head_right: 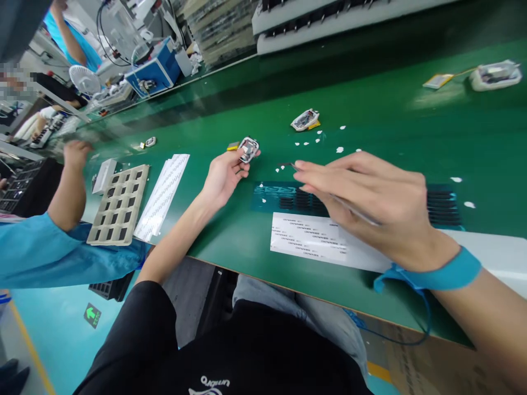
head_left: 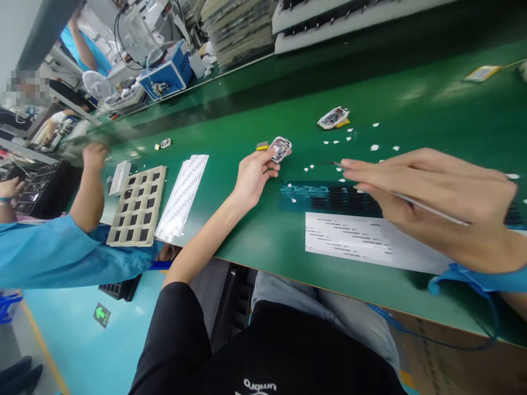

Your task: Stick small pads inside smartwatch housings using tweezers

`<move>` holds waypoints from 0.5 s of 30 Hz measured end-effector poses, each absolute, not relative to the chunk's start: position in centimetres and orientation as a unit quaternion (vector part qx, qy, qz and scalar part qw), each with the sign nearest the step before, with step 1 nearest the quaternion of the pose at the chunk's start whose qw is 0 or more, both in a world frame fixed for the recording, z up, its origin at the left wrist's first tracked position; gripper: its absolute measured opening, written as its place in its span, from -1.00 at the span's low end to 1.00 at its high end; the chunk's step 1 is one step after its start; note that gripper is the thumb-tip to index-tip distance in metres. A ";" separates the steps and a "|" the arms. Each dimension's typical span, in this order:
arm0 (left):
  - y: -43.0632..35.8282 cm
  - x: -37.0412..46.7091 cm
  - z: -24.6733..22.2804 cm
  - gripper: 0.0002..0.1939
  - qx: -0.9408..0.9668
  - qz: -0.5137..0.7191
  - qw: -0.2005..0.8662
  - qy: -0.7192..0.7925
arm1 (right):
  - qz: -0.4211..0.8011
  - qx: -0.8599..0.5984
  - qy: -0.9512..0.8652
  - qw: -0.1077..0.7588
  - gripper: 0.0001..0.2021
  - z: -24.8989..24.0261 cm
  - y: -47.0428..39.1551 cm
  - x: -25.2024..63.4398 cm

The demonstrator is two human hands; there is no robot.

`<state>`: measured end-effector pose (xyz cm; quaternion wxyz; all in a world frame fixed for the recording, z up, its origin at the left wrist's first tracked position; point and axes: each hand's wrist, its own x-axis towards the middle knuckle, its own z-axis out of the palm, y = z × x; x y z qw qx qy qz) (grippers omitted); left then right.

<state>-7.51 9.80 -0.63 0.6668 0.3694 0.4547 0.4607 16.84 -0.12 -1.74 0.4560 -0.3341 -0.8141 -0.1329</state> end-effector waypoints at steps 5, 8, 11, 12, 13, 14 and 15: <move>7.9 -6.3 -0.9 -0.75 0.365 0.467 0.670 0.447 | -0.108 -0.324 -0.847 0.407 -0.08 -1.5 -1.1 16.2; 6.8 -5.9 -1.0 -0.67 0.360 0.467 0.687 0.424 | -0.144 -0.324 -0.850 0.390 -0.11 -1.5 -1.4 15.9; 6.0 -5.9 -1.2 -0.67 0.366 0.455 0.699 0.414 | -0.158 -0.323 -0.856 0.370 -0.16 -1.7 -1.3 15.7; 5.8 -5.9 -1.2 -0.68 0.371 0.449 0.701 0.413 | -0.156 -0.322 -0.861 0.362 -0.17 -1.8 -1.3 15.7; 5.6 -6.0 -1.3 -0.67 0.378 0.443 0.700 0.413 | -0.157 -0.322 -0.862 0.359 -0.18 -1.9 -1.3 15.7; 5.5 -6.0 -1.2 -0.66 0.385 0.439 0.699 0.414 | -0.157 -0.324 -0.863 0.355 -0.17 -2.0 -1.3 15.7; 5.4 -6.0 -1.2 -0.64 0.393 0.436 0.696 0.414 | -0.154 -0.326 -0.864 0.352 -0.16 -2.1 -1.4 15.7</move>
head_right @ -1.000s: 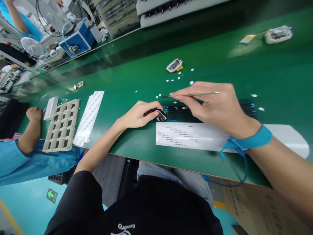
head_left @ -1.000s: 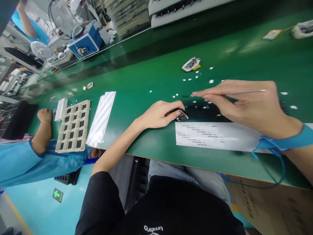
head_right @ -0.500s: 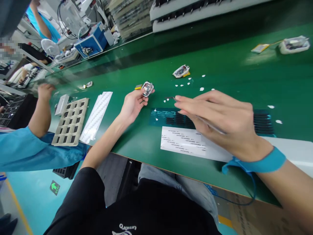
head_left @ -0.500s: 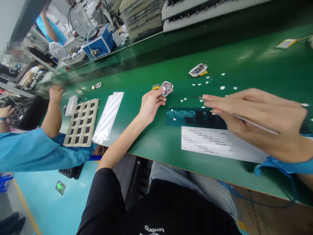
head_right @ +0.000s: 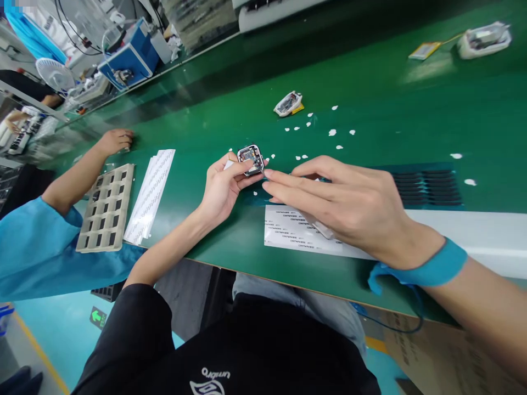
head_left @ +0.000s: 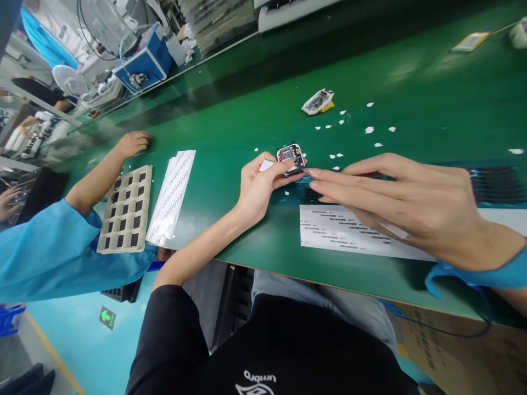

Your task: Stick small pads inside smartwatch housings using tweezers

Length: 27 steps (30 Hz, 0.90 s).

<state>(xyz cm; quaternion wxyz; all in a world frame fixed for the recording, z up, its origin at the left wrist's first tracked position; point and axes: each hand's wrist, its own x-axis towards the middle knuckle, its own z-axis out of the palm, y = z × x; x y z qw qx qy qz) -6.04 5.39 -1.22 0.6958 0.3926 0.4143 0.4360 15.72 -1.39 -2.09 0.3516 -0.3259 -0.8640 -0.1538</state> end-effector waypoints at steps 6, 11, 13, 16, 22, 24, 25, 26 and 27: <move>5.2 -6.0 -1.0 -0.59 0.422 0.432 0.676 0.422 | -0.118 -0.341 -0.847 0.391 -0.13 -2.6 -1.6 15.7; 5.0 -5.8 -1.2 -0.62 0.448 0.429 0.657 0.427 | -0.099 -0.350 -0.854 0.372 -0.13 -2.2 -1.8 15.8; 5.0 -5.8 -1.3 -0.64 0.452 0.429 0.650 0.435 | -0.092 -0.361 -0.854 0.364 -0.20 -2.0 -1.9 15.8; 4.9 -5.7 -1.4 -0.66 0.443 0.439 0.643 0.445 | -0.090 -0.386 -0.851 0.345 -0.44 -2.1 -2.2 15.9; 4.7 -5.6 -1.5 -0.66 0.440 0.461 0.633 0.439 | -0.124 -0.372 -0.861 0.324 -0.50 -2.6 -2.4 15.8; 4.8 -5.6 -1.5 -0.66 0.449 0.459 0.624 0.446 | -0.136 -0.359 -0.861 0.332 -0.41 -2.5 -2.3 15.7; 4.8 -5.7 -1.5 -0.66 0.455 0.456 0.618 0.451 | -0.135 -0.361 -0.859 0.337 -0.36 -2.4 -2.2 15.6; 4.8 -5.7 -1.6 -0.66 0.463 0.453 0.611 0.456 | -0.133 -0.361 -0.857 0.343 -0.31 -2.4 -2.2 15.5; 4.8 -5.8 -1.6 -0.65 0.470 0.451 0.604 0.459 | -0.130 -0.359 -0.856 0.349 -0.27 -2.3 -2.1 15.5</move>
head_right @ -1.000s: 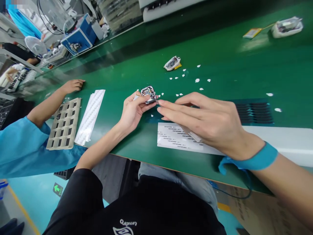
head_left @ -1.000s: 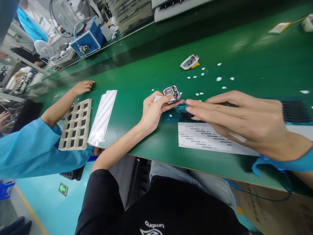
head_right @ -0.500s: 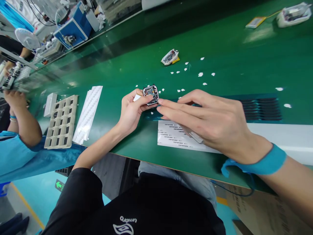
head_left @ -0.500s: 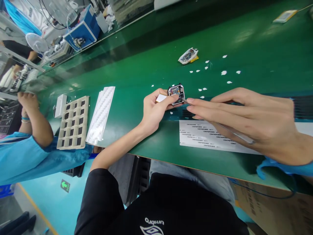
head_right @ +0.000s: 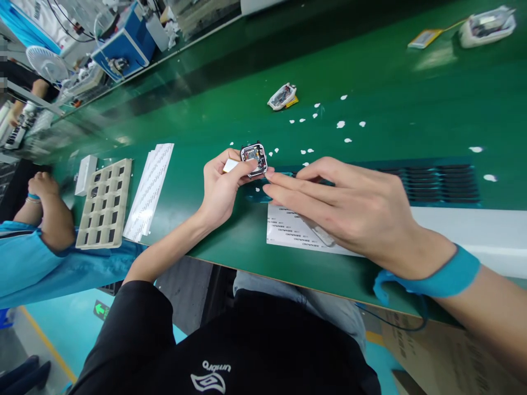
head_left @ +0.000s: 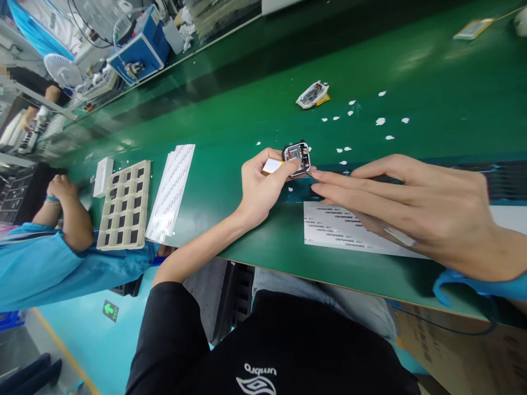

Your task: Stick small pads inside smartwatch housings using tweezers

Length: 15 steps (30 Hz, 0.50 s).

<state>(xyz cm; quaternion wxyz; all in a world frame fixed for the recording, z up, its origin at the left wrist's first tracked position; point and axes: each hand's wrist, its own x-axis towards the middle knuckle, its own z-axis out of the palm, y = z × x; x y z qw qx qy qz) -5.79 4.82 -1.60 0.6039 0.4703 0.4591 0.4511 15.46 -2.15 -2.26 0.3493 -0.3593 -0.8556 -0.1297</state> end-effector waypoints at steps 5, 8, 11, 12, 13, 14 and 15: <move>4.8 -5.7 -1.6 -0.67 0.481 0.444 0.609 0.447 | -0.110 -0.343 -0.861 0.360 -0.15 -1.9 -2.0 15.3; 4.7 -5.4 -1.5 -0.71 0.471 0.424 0.623 0.459 | -0.095 -0.351 -0.845 0.393 -0.13 -1.8 -2.0 15.2; 4.8 -5.1 -1.3 -0.71 0.475 0.406 0.630 0.462 | -0.062 -0.363 -0.829 0.421 -0.13 -1.7 -2.1 15.1; 4.8 -5.1 -1.2 -0.71 0.476 0.404 0.631 0.460 | -0.052 -0.366 -0.827 0.424 -0.13 -1.7 -2.1 15.1; 4.8 -5.1 -1.1 -0.71 0.478 0.404 0.631 0.459 | -0.045 -0.367 -0.826 0.426 -0.13 -1.7 -2.1 15.2; 4.8 -5.2 -1.0 -0.70 0.478 0.405 0.630 0.458 | -0.042 -0.364 -0.828 0.425 -0.13 -1.7 -2.0 15.2; 4.8 -5.2 -1.0 -0.70 0.478 0.408 0.630 0.456 | -0.042 -0.360 -0.830 0.424 -0.13 -1.7 -2.0 15.2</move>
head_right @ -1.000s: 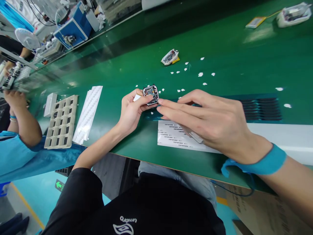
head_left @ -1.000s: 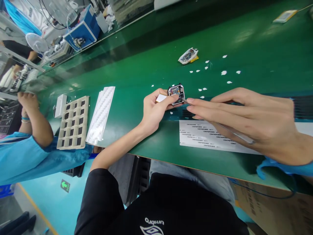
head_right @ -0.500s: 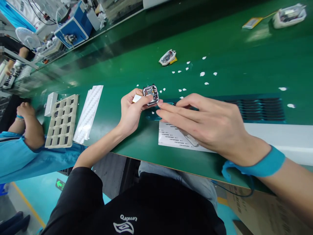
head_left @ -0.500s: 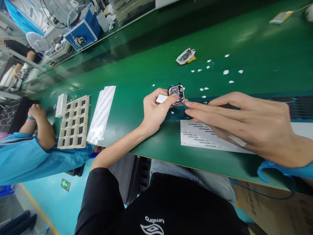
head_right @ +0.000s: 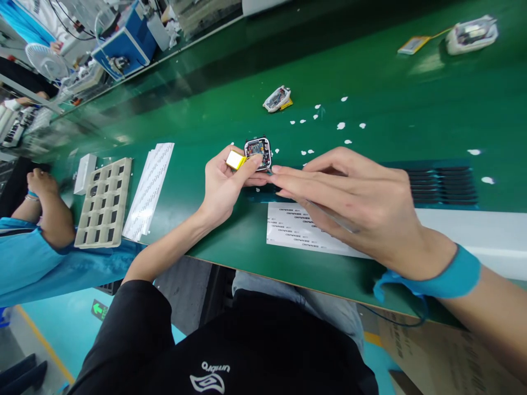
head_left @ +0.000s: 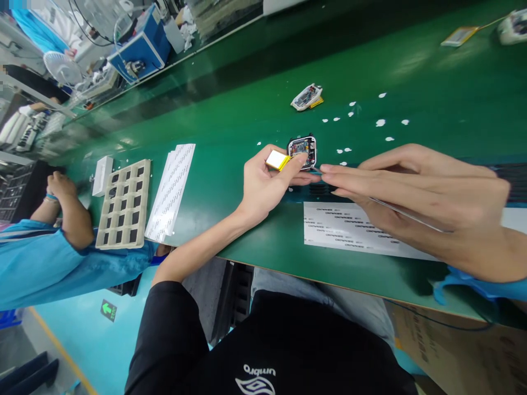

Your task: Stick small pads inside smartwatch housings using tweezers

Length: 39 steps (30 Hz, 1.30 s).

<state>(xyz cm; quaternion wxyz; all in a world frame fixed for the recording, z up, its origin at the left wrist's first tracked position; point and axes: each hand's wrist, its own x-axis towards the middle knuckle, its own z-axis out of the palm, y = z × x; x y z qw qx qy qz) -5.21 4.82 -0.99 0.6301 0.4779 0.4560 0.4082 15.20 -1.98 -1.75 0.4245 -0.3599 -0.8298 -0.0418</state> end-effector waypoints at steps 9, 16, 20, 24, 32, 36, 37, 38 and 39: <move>5.5 -5.2 -1.4 -0.68 0.444 0.425 0.650 0.447 | -0.092 -0.354 -0.829 0.423 -0.09 -2.2 -1.4 15.2; 13.1 -9.1 -4.2 -0.69 0.556 0.469 0.385 0.568 | -0.149 -0.344 -0.823 0.427 -0.11 -2.3 -1.1 15.1; 18.2 -11.5 -4.3 -0.76 0.596 0.449 0.210 0.631 | -0.126 -0.322 -0.834 0.431 -0.21 -2.5 -0.8 15.0; 20.7 -9.2 -3.7 -0.87 0.692 0.424 0.179 0.556 | -0.133 -0.319 -0.839 0.420 -0.44 -2.5 -0.7 14.9; 20.6 -2.8 -4.0 -0.61 0.734 0.367 0.291 0.491 | -0.146 -0.340 -0.831 0.416 -0.76 -2.4 -0.3 14.6; 18.9 -3.9 -3.0 -0.72 0.691 0.394 0.337 0.503 | -0.128 -0.349 -0.824 0.428 -0.80 -2.7 -0.3 14.4; 18.1 -4.3 -2.6 -0.77 0.683 0.398 0.354 0.499 | -0.117 -0.359 -0.818 0.435 -0.81 -2.8 -0.3 14.3; 17.1 -4.7 -2.3 -0.82 0.676 0.403 0.378 0.488 | -0.105 -0.373 -0.809 0.441 -0.81 -2.8 -0.3 14.2; 15.9 -5.1 -2.0 -0.86 0.668 0.407 0.409 0.471 | -0.092 -0.390 -0.799 0.448 -0.82 -2.9 -0.3 14.2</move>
